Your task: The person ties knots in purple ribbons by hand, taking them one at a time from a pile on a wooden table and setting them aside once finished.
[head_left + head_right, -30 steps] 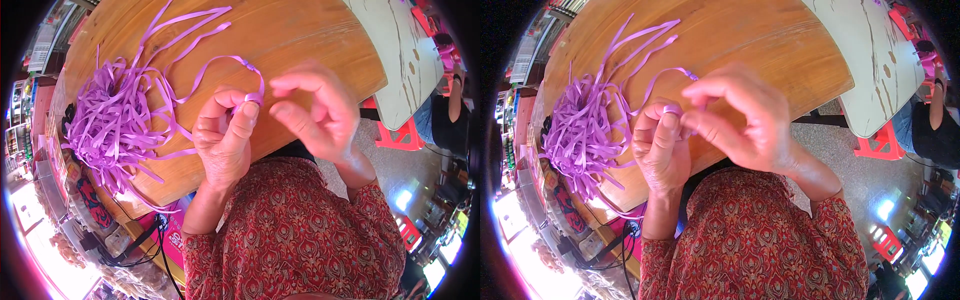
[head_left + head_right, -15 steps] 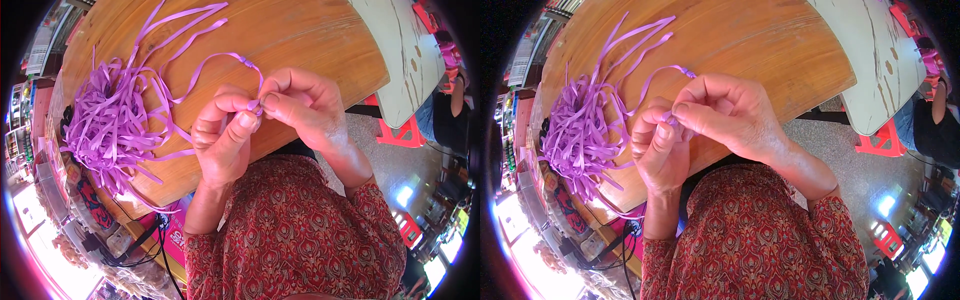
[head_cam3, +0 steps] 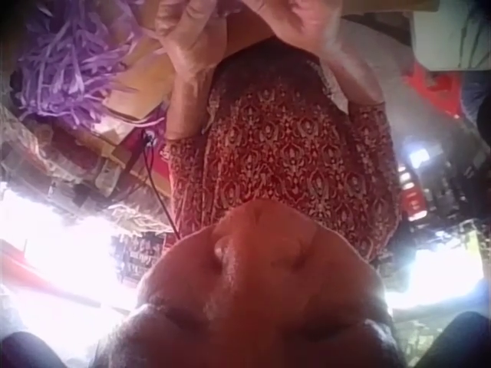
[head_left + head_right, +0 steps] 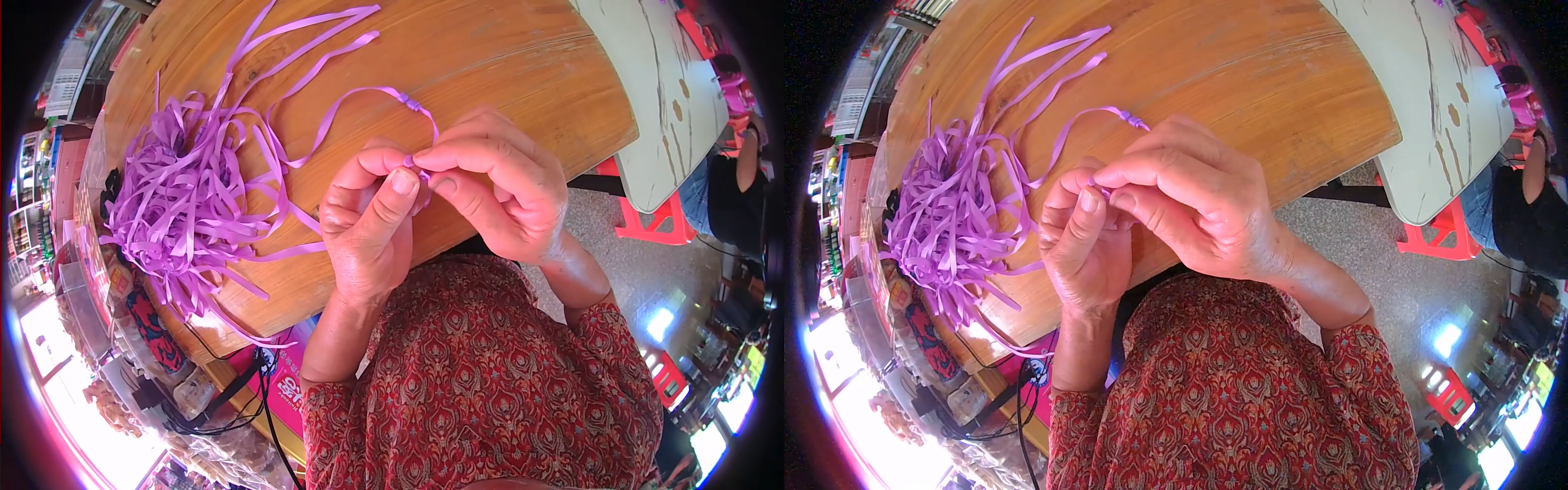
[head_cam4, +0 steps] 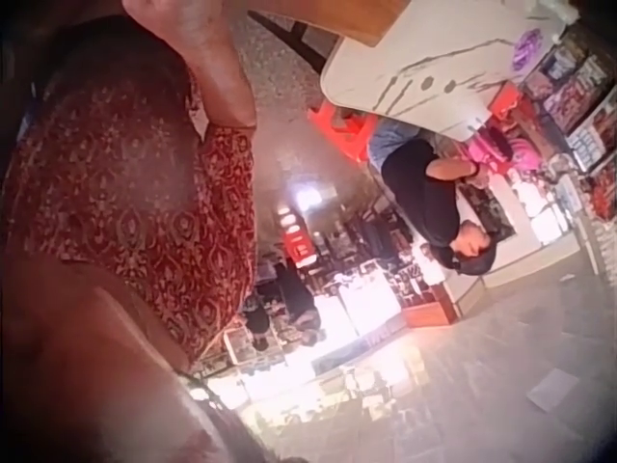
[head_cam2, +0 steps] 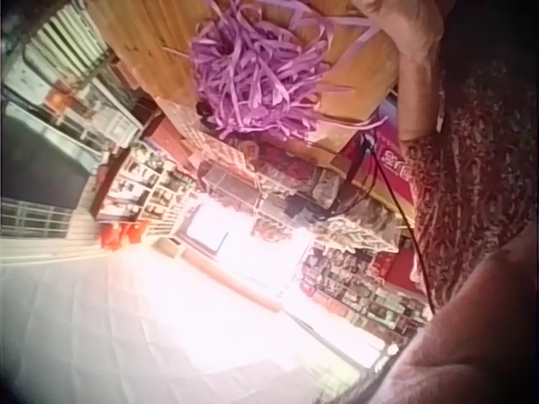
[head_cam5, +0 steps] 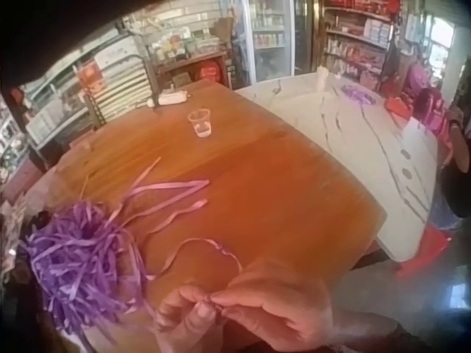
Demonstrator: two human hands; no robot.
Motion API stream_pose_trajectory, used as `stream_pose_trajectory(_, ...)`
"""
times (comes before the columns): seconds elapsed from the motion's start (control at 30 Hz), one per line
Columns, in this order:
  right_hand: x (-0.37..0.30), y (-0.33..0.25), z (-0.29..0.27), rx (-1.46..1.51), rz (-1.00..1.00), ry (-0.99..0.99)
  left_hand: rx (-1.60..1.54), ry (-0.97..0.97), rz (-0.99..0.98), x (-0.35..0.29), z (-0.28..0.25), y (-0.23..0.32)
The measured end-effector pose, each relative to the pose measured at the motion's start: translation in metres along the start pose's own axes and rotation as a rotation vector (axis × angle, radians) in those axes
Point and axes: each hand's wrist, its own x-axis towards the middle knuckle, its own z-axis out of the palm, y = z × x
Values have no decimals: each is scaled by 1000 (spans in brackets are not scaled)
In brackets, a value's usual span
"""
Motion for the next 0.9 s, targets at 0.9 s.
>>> stream_pose_trajectory(0.9,-19,2,-27,210,296,-22,422,98,-21,-7,17,-6)
